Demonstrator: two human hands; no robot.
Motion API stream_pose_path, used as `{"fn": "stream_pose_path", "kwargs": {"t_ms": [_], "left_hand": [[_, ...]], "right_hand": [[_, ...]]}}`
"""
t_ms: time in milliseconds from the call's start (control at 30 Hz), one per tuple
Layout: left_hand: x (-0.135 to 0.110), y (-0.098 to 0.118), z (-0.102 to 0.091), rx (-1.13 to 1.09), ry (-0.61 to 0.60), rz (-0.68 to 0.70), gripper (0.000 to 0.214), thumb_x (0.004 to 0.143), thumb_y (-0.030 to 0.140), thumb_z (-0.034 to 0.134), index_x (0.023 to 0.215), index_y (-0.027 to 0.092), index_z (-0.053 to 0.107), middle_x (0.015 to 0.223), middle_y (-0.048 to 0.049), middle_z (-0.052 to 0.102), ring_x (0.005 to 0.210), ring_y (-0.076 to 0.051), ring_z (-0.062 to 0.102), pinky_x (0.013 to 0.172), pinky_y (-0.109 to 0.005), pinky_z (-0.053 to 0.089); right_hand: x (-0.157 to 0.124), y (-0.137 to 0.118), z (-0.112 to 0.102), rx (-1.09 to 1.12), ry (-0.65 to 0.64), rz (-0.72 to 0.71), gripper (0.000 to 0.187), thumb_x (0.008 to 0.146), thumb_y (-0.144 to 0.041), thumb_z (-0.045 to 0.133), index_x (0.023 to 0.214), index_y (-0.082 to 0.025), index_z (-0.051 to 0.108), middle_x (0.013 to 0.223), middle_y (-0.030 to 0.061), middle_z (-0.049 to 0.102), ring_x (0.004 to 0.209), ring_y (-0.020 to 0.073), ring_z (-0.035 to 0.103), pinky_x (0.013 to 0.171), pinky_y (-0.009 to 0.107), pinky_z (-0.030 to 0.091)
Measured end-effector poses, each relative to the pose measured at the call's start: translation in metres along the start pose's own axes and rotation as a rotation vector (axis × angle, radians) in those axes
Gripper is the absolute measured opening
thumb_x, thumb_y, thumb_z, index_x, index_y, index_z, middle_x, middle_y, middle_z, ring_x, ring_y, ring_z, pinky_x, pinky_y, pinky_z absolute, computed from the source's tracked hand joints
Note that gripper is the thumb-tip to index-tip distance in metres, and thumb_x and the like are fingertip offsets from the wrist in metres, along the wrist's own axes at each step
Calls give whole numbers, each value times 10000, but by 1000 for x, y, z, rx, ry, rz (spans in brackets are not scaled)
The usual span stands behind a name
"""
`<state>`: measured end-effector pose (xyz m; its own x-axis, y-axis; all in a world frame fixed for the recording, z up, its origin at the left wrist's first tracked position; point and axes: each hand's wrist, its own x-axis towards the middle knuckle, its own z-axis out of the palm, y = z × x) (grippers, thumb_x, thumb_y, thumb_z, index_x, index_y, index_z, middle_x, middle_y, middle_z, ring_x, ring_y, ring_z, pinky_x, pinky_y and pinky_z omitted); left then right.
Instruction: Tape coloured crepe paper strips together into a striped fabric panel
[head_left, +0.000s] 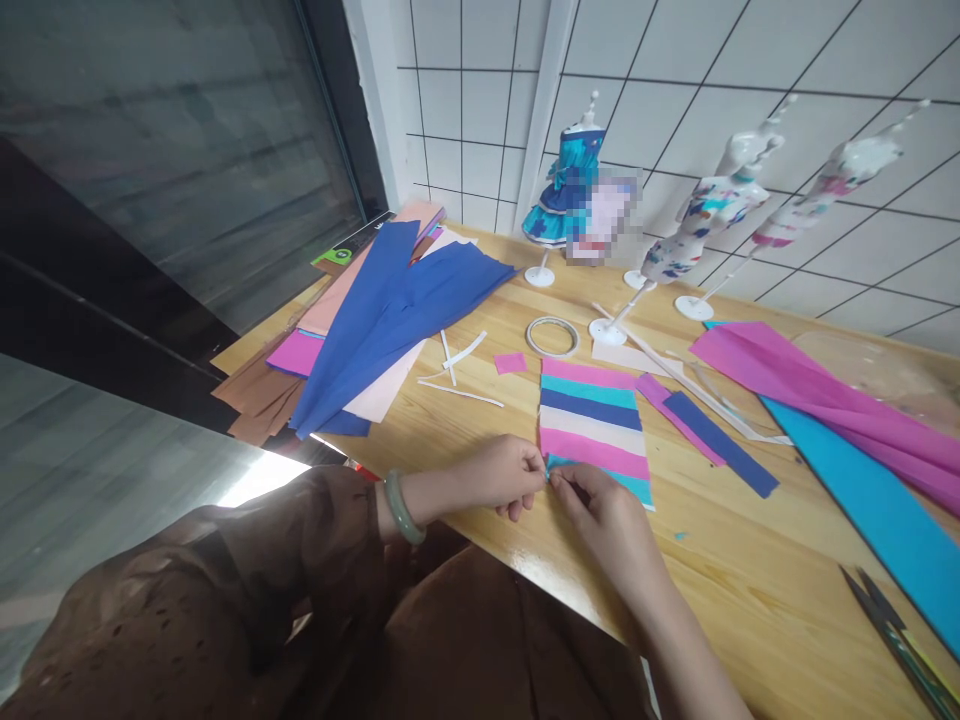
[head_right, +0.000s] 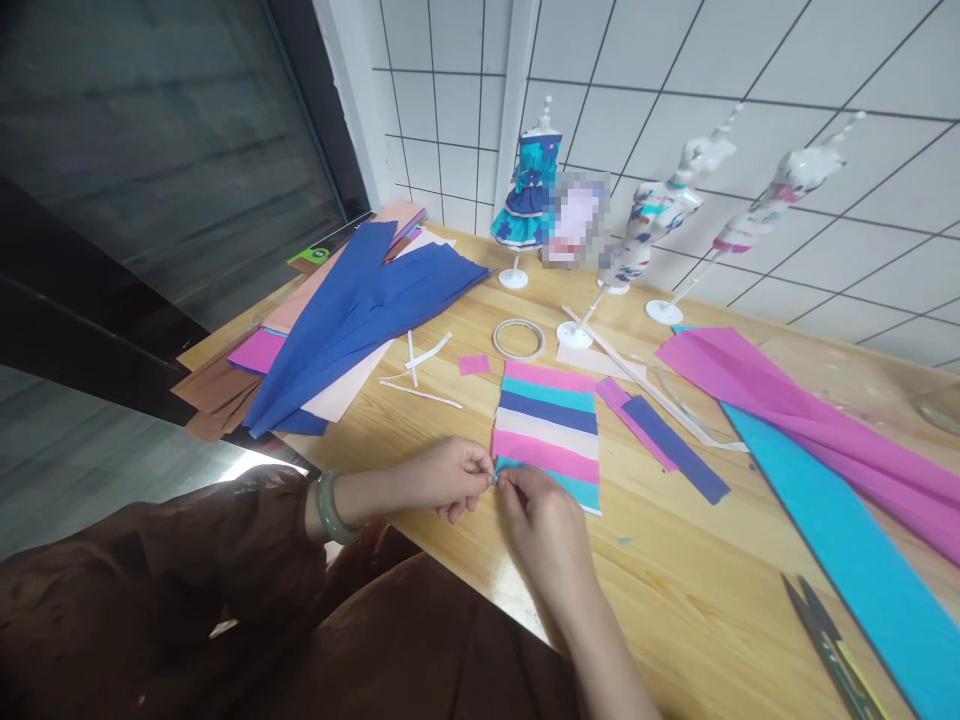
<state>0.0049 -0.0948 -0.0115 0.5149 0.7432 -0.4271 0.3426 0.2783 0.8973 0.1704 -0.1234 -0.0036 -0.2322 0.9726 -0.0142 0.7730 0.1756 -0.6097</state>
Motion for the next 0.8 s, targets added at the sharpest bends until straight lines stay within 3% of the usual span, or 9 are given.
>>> {"fn": "stream_pose_path", "kwargs": {"t_ms": [400, 800], "left_hand": [[0, -1, -1, 66, 9, -16, 165, 771, 266, 430, 672, 153, 500, 547, 26, 564, 350, -68, 495, 320, -166, 374], [-1, -2, 0, 34, 36, 4, 129, 765, 259, 444, 714, 159, 506, 531, 40, 552, 361, -77, 516, 315, -162, 374]], "right_hand": [[-1, 3, 0, 39, -27, 16, 281, 846, -336, 415, 810, -209, 664, 752, 40, 675, 644, 178, 590, 570, 265, 396], [-1, 0, 1, 5, -2, -16, 259, 840, -320, 433, 812, -227, 673, 785, 30, 681, 676, 169, 606, 582, 252, 400]]}}
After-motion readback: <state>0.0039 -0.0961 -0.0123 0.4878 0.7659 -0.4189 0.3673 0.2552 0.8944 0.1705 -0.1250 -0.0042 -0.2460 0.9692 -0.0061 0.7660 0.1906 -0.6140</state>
